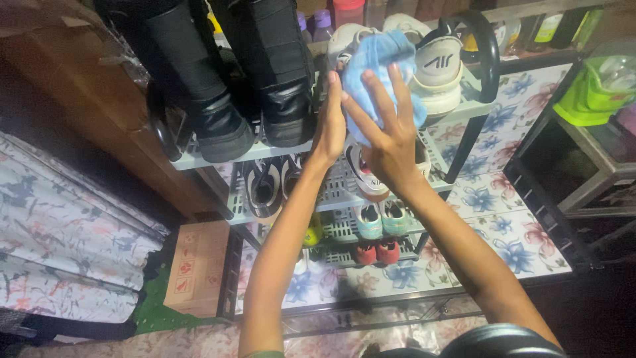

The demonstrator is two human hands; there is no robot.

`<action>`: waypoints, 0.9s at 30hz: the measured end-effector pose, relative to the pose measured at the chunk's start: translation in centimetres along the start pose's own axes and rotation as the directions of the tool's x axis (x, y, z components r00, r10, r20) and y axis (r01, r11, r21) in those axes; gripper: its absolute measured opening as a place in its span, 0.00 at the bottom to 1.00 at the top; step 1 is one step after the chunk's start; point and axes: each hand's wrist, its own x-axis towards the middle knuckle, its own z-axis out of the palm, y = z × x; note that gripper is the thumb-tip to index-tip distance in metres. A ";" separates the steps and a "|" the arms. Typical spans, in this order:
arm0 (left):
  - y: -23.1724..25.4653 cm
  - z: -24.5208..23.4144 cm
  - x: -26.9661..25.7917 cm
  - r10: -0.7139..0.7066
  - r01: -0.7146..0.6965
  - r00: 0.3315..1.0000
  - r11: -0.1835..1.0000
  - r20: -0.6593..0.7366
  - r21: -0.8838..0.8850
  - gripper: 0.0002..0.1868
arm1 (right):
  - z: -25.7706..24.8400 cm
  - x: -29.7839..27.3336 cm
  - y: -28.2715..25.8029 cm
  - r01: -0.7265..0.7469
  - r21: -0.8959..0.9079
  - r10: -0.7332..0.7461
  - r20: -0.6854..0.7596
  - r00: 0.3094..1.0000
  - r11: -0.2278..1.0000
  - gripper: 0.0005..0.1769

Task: The person wipes the shelves and sides of a multi-tier shoe rack using a blue cloth. They clean around several pairs of shoes and boots arranged on the rack, moving from the top shelf down to the bottom, and also wipe the floor area beneath the rack.

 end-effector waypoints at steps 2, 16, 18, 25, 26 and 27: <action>-0.3 0.1 0.2 0.042 -0.041 0.999 0.997 -0.014 0.068 0.42 | -0.1 -1.2 -0.2 -0.012 0.012 0.012 0.015 1.000 1.000 0.37; 2.9 1.3 -1.0 -0.013 0.035 0.996 0.962 -0.084 0.271 0.42 | -2.1 -9.4 -2.7 -0.086 0.148 0.067 0.128 0.990 0.985 0.31; 4.2 1.6 -2.7 0.095 -0.078 0.995 0.935 -0.031 0.346 0.42 | -2.6 -9.0 -3.0 -0.057 0.175 0.044 0.081 0.996 0.983 0.30; 8.5 -1.8 -9.2 0.679 -0.459 0.714 0.639 -0.173 0.616 0.32 | -3.9 0.8 -3.7 0.209 0.180 -0.177 -0.177 0.968 0.961 0.28; 8.7 -2.7 -9.0 0.719 -0.474 0.665 0.616 -0.202 0.630 0.32 | -3.3 2.9 -3.7 0.220 0.209 -0.186 -0.171 0.968 0.953 0.26; 8.8 -3.6 -8.5 0.692 -0.479 0.683 0.666 -0.234 0.572 0.34 | -2.5 5.2 -3.9 0.232 0.243 -0.195 -0.167 0.966 0.942 0.25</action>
